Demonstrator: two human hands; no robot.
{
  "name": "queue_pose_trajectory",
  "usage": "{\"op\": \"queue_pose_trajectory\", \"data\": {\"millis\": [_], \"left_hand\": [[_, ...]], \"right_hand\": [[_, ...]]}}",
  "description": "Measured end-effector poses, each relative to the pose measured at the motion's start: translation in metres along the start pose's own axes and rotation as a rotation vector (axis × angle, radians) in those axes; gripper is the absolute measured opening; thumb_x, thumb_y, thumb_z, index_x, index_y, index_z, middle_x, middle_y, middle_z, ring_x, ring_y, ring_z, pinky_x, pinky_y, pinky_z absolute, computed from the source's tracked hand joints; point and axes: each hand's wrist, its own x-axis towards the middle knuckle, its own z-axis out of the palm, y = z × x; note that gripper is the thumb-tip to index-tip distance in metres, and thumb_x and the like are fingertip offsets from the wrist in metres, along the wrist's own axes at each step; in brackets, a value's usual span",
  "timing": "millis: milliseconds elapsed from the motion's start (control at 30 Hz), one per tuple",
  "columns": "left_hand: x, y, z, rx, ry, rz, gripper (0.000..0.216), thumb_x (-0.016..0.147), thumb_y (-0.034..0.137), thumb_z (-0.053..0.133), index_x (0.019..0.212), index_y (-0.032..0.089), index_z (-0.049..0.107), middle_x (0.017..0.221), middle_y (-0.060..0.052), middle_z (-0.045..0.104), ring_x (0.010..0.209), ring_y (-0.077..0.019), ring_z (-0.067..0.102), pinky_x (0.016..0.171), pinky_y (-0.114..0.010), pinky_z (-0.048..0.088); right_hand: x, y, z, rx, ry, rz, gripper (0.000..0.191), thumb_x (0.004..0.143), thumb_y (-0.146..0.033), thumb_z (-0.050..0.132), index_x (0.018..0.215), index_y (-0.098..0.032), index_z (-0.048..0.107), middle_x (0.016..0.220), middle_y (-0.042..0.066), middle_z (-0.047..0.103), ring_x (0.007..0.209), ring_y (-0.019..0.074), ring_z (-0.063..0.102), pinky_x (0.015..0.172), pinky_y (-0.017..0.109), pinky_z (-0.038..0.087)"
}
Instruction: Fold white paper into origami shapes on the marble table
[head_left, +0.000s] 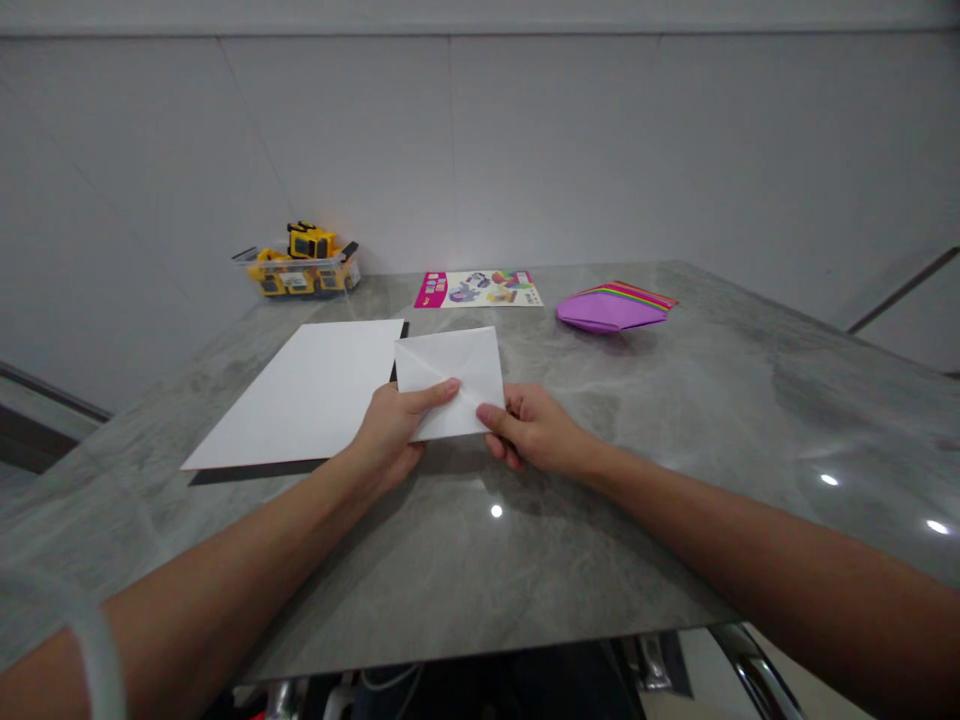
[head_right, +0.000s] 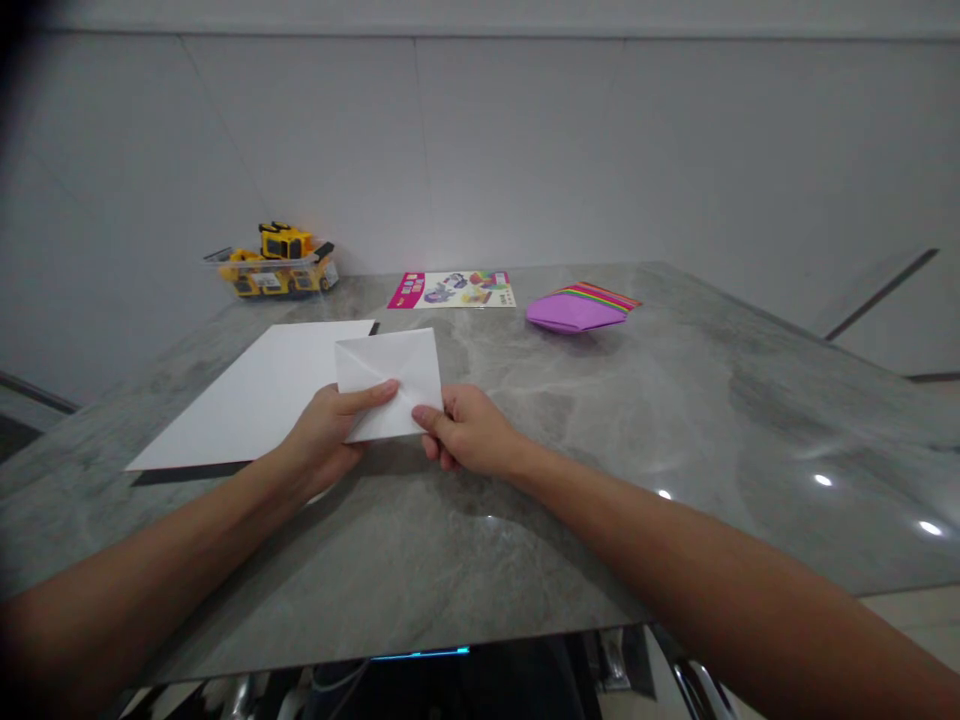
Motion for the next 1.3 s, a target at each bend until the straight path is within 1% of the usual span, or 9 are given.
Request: {"op": "queue_pose_trajectory", "data": {"millis": [67,167,300,433,567,800,933,1133,1300], "left_hand": [[-0.001,0.000,0.000,-0.002,0.009,0.016,0.035,0.057,0.018,0.079,0.088,0.007,0.067,0.076,-0.010,0.072,0.060,-0.0189,0.065,0.055,-0.027,0.053],[-0.002,-0.001,0.000,0.022,0.050,0.100,0.034,0.056,0.021,0.081,0.084,0.007,0.067,0.075,-0.009,0.072,0.059,-0.0177,0.064,0.054,-0.026,0.052],[-0.001,-0.004,-0.002,0.051,0.103,0.183,0.036,0.054,0.023,0.083,0.082,0.008,0.067,0.076,-0.008,0.071,0.060,-0.0167,0.063,0.056,-0.027,0.051],[0.000,-0.002,-0.004,0.074,0.067,0.114,0.036,0.056,0.023,0.082,0.084,0.007,0.067,0.079,-0.009,0.071,0.057,-0.0164,0.062,0.053,-0.027,0.051],[0.000,0.001,-0.006,0.074,0.005,0.099,0.034,0.058,0.022,0.081,0.085,0.007,0.066,0.076,-0.008,0.071,0.058,-0.0175,0.063,0.052,-0.026,0.051],[0.001,0.004,-0.006,0.014,-0.103,0.009,0.031,0.061,0.017,0.078,0.088,0.007,0.066,0.074,-0.009,0.071,0.058,-0.0181,0.064,0.054,-0.027,0.052],[0.002,0.004,-0.006,-0.020,-0.113,-0.051,0.025,0.063,0.014,0.075,0.086,0.008,0.067,0.072,-0.008,0.071,0.057,-0.0176,0.064,0.054,-0.027,0.053],[-0.001,0.004,-0.005,-0.091,-0.204,-0.088,0.017,0.065,0.012,0.072,0.081,0.008,0.068,0.070,-0.007,0.071,0.056,-0.0162,0.063,0.053,-0.024,0.052],[-0.002,0.003,-0.004,-0.108,-0.211,-0.136,0.016,0.063,0.011,0.073,0.077,0.008,0.067,0.063,-0.006,0.068,0.053,-0.0153,0.061,0.050,-0.023,0.051]], "right_hand": [[0.000,0.002,0.000,0.015,-0.007,-0.029,0.038,0.083,-0.047,0.050,0.061,-0.016,0.049,0.046,-0.003,0.051,0.033,0.0063,0.044,0.032,0.016,0.032],[0.002,0.006,0.000,0.006,-0.001,-0.060,0.043,0.083,-0.051,0.050,0.059,-0.015,0.050,0.047,-0.002,0.054,0.034,0.0068,0.047,0.034,0.016,0.034],[0.003,0.009,0.001,-0.003,0.007,-0.046,0.039,0.083,-0.050,0.049,0.069,-0.014,0.057,0.046,-0.002,0.055,0.035,0.0075,0.047,0.035,0.017,0.036],[-0.001,0.007,0.002,-0.055,0.005,-0.052,0.035,0.085,-0.045,0.047,0.070,-0.014,0.056,0.047,-0.002,0.056,0.036,0.0073,0.048,0.036,0.017,0.037],[-0.006,0.004,0.003,-0.085,-0.024,-0.082,0.033,0.086,-0.043,0.046,0.072,-0.015,0.056,0.046,-0.003,0.055,0.034,0.0067,0.047,0.036,0.016,0.037],[-0.011,-0.001,0.007,-0.009,-0.015,-0.047,0.037,0.085,-0.049,0.049,0.074,-0.015,0.055,0.046,-0.002,0.058,0.032,0.0083,0.050,0.031,0.016,0.037],[-0.013,-0.003,0.010,0.031,-0.004,-0.040,0.038,0.084,-0.050,0.049,0.073,-0.014,0.054,0.046,-0.001,0.059,0.032,0.0094,0.052,0.029,0.016,0.038],[-0.020,-0.011,0.015,0.092,-0.025,-0.081,0.037,0.084,-0.049,0.049,0.072,-0.014,0.054,0.046,0.000,0.059,0.032,0.0105,0.054,0.029,0.017,0.041],[-0.024,-0.014,0.017,0.079,-0.076,-0.129,0.037,0.086,-0.046,0.047,0.071,-0.014,0.055,0.048,0.002,0.061,0.036,0.0118,0.056,0.032,0.019,0.043]]}}
